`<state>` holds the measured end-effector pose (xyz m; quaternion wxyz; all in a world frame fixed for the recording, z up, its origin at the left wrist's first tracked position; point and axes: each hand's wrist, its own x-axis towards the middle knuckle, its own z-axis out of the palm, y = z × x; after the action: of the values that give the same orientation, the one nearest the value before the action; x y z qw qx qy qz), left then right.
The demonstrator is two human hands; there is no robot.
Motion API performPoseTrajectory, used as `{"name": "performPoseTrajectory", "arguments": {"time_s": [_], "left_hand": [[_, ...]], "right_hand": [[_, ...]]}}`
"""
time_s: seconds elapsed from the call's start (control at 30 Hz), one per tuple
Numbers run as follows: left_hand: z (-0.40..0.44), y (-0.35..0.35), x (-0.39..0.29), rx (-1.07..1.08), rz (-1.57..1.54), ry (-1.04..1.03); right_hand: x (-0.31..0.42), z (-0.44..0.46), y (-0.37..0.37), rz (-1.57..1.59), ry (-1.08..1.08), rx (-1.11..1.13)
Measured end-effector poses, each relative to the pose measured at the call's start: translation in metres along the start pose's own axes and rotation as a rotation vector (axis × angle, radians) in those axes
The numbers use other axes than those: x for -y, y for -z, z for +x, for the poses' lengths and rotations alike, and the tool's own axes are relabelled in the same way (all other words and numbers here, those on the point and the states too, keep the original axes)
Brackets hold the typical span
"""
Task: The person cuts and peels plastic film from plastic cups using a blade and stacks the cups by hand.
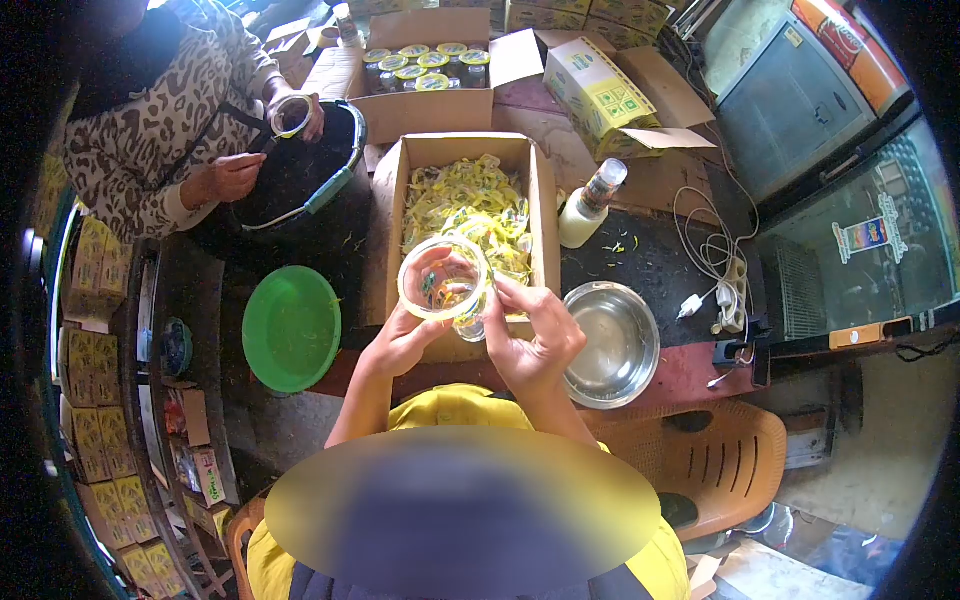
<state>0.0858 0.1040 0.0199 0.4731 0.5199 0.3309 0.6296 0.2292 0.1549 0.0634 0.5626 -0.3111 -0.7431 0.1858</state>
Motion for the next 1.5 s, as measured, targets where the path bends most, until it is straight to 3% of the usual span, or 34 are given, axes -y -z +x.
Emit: {"name": "performPoseTrajectory", "arguments": {"time_s": [0.27, 0.97, 1.5], "left_hand": [[0.003, 0.003, 0.002, -0.013, 0.104, -0.018], [0.006, 0.003, -0.003, 0.059, 0.091, -0.005], [0.006, 0.004, -0.004, -0.006, 0.04, -0.038]], "right_hand": [[0.0, -0.001, -0.002, 0.0, 0.025, -0.008], [-0.006, 0.01, -0.006, -0.021, 0.013, -0.022], [-0.002, -0.006, -0.001, 0.037, -0.003, -0.04]]}}
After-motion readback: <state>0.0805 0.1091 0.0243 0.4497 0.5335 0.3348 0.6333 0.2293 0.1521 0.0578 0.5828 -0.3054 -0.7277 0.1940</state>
